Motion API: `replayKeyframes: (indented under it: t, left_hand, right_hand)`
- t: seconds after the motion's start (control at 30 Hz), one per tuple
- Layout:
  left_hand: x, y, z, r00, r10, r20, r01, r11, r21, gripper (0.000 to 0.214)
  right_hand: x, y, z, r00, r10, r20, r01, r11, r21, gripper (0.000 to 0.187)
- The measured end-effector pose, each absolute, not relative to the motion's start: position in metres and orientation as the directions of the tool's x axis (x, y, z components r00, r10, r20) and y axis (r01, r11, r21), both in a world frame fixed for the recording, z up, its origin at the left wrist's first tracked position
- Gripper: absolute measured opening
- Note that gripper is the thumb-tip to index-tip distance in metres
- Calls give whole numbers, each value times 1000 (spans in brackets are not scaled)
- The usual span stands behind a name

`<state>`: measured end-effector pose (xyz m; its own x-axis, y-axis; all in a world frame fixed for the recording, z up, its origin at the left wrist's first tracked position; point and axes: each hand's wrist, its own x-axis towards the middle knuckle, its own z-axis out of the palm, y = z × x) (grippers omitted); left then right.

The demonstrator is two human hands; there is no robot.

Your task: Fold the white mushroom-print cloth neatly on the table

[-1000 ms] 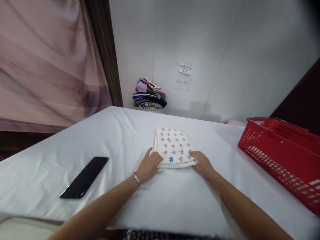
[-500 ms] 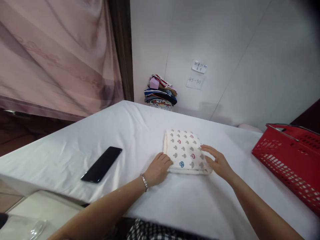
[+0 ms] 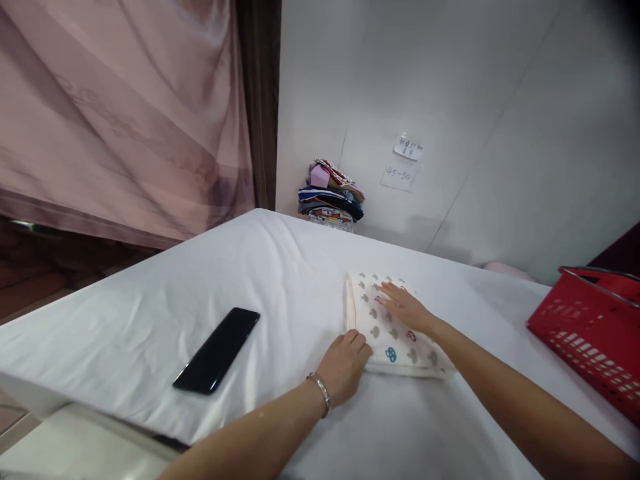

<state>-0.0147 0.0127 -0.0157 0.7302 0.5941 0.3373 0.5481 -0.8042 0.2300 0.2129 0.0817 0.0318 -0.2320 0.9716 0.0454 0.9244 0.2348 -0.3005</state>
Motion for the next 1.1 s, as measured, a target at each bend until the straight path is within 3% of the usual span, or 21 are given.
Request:
replayKeyframes:
  t: [0.1, 0.23, 0.33, 0.73, 0.93, 1.1]
  left_hand:
    - [-15, 13, -15, 740, 588, 326, 545, -809, 220, 18]
    - [-15, 13, -15, 745, 590, 310, 554, -807, 204, 14]
    - [-16, 12, -15, 739, 601, 304, 560, -799, 219, 15]
    - [-19, 13, -19, 712, 633, 303, 542, -770, 335, 25]
    - [-20, 14, -17, 713, 636, 296, 531, -765, 366, 32]
    - [-19, 13, -18, 702, 648, 294, 544, -755, 365, 35]
  right_hand:
    - [179, 121, 26, -185, 974, 134, 943, 214, -254, 57]
    - [152, 144, -4, -109, 993, 44, 987, 114, -116, 57]
    - [152, 144, -17, -104, 995, 8, 991, 104, -85, 58]
    - [172, 120, 6, -165, 984, -70, 964, 146, -221, 54]
    - [229, 67, 0, 62, 998, -3, 989, -62, -137, 55]
    - [245, 64, -1, 129, 992, -4, 946, -124, -300, 53]
